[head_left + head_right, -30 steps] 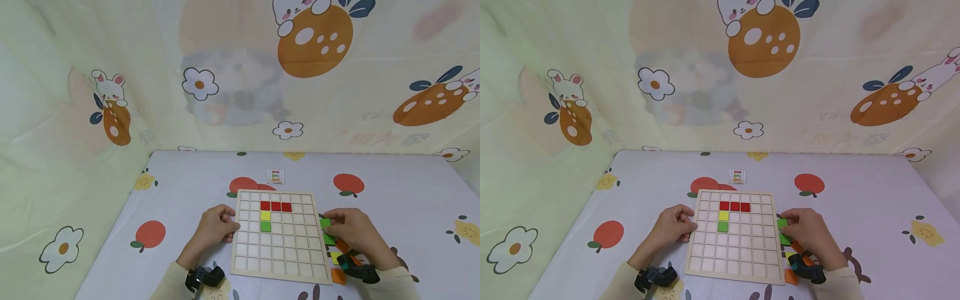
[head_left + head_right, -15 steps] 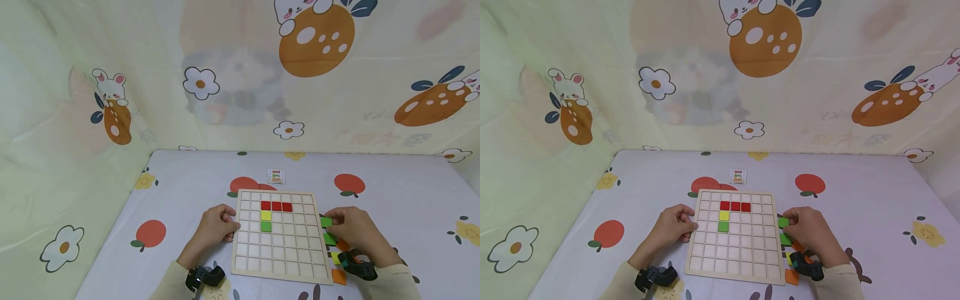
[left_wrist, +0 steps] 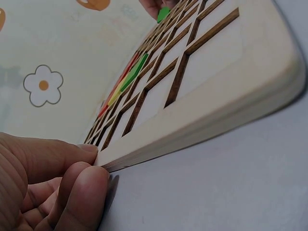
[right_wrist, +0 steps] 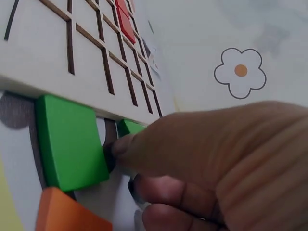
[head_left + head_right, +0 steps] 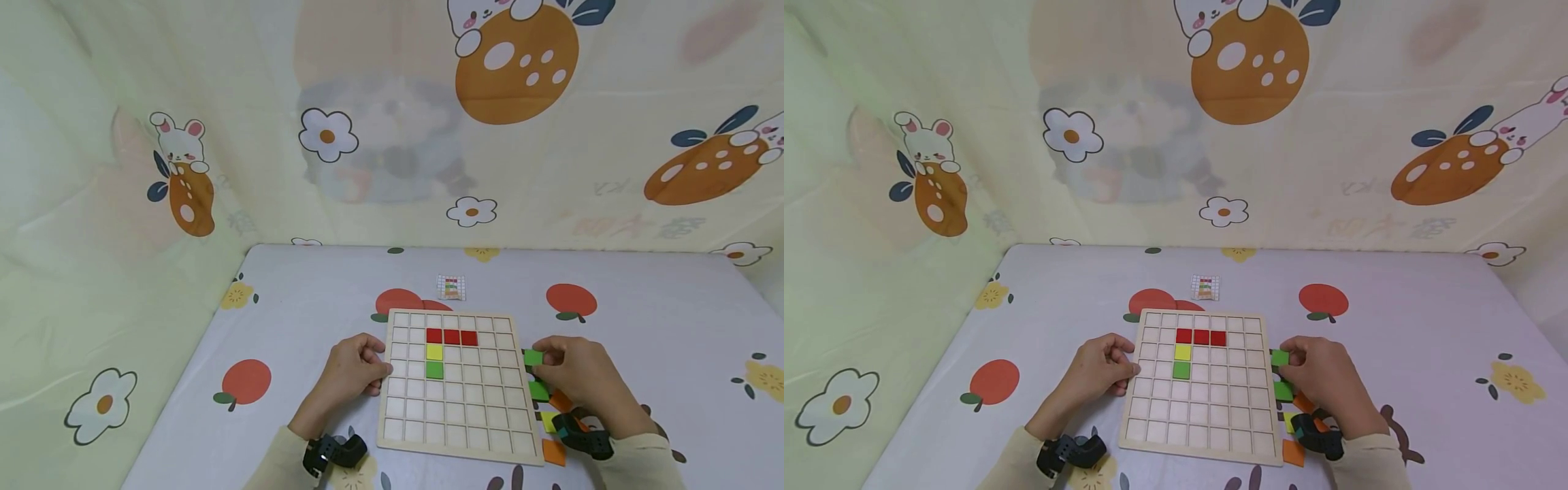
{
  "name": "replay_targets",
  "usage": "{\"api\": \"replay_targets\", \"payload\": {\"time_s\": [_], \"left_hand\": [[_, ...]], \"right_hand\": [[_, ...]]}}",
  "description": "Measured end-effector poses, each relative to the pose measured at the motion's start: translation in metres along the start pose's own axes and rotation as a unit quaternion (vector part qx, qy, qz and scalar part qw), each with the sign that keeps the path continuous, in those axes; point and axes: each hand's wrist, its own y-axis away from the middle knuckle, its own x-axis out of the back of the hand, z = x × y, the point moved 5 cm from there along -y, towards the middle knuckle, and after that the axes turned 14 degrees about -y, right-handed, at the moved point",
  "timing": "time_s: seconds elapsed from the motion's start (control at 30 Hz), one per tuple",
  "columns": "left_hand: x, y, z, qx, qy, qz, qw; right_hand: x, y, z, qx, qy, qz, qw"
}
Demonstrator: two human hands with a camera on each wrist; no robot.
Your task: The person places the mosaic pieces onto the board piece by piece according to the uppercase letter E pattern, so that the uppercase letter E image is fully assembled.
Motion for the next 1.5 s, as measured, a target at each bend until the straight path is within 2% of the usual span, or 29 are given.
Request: {"api": "replay_targets", "payload": {"time_s": [0.23, 0.47, 0.67, 0.87, 1.5], "left_hand": [[-0.001, -0.001, -0.001, -0.002, 0.000, 0.000, 1.0000], [-0.001, -0.002, -0.003, -0.007, 0.002, 0.000, 1.0000], [-0.001, -0.002, -0.004, -0.007, 0.003, 0.000, 1.0000], [-0.002, -0.002, -0.004, -0.009, -0.002, 0.002, 1.0000], [-0.001, -0.002, -0.002, -0.005, -0.001, 0.002, 1.0000]], "right_hand": [[-0.001, 0.001, 0.001, 0.008, -0.003, 0.016, 0.9998], [-0.009, 0.003, -0.009, 0.065, -0.040, 0.035, 0.9965], [-0.019, 0.003, -0.022, 0.099, -0.073, 0.028, 0.9920], [-0.031, 0.002, -0.033, 0.109, -0.089, 0.007, 0.9900], [-0.062, -0.005, -0.061, 0.145, -0.064, -0.019, 0.9872]]}}
